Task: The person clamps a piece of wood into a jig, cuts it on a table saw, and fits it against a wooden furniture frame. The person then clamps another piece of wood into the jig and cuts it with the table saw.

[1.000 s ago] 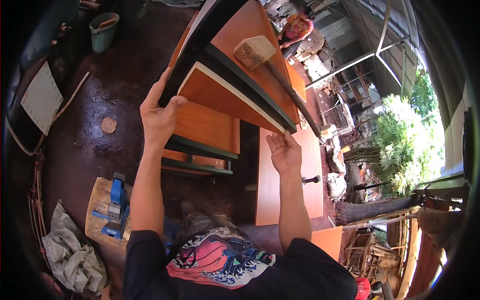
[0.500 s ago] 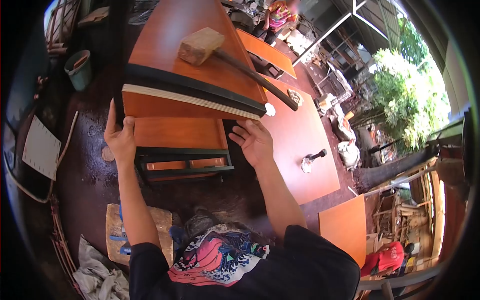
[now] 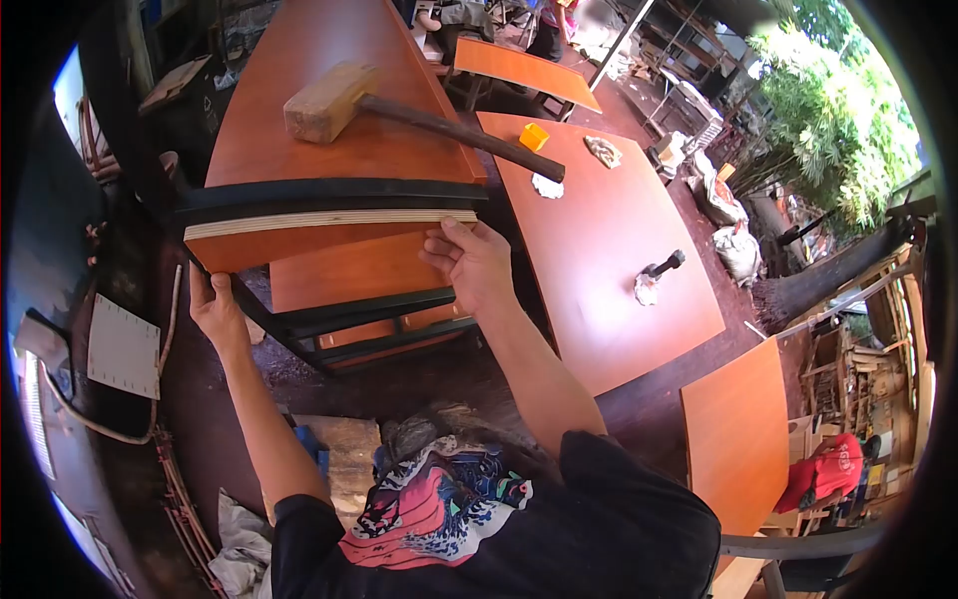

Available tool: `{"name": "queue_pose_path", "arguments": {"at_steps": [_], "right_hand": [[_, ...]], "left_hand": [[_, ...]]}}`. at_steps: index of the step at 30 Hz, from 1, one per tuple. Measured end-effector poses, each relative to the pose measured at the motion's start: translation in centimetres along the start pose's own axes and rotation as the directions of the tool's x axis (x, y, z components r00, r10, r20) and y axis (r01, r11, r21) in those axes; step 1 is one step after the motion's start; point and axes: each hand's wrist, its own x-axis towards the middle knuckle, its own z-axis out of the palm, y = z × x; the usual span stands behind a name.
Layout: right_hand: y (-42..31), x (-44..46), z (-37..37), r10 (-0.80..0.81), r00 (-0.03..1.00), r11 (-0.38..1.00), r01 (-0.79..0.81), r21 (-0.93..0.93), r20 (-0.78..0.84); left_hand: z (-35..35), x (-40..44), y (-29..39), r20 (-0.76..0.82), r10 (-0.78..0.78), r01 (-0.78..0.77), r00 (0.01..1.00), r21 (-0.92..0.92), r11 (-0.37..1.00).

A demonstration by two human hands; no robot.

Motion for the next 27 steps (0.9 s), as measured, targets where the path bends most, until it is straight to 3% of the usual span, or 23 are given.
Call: {"name": "queue_pose_path", "arguments": {"at_steps": [3,8,12,15,18,24,27], "right_hand": [[0.5,0.4,-0.7,-0.013,1.0,1.0,0.013,-0.019,-0.014],[1.0,0.2,-0.3,-0.033,0.999,0.993,0.034,0.113,-0.017],[1.4,0.1,-0.1,-0.066,0.998,0.988,0.067,0.136,-0.017],[1.5,0.0,-0.1,-0.101,0.995,0.981,0.096,0.168,0.021],[2.0,-0.1,-0.7,-0.131,0.99,0.973,0.118,0.198,0.056],[2.7,0.4,-0.8,-0.186,0.982,0.975,0.181,0.13,0.024],[2.2,0.2,-0.5,-0.183,0.983,0.978,0.18,0.102,0.019]], "left_hand": [[-0.5,0.0,0.2,-0.009,-0.073,0.073,0.997,0.035,0.997],[1.8,-1.5,3.6,-0.056,0.078,-0.072,0.995,0.101,0.992],[3.6,-2.6,6.3,-0.099,0.214,-0.175,0.972,0.306,0.936],[3.7,-2.1,6.2,-0.172,0.187,-0.101,0.967,0.417,0.903],[4.8,-2.2,7.7,-0.202,-0.024,0.055,0.979,0.15,0.987],[4.5,-1.2,8.8,-0.173,-0.017,0.07,0.985,0.3,0.951],[3.3,-0.2,7.8,-0.108,0.074,-0.037,0.991,0.313,0.949]]}}
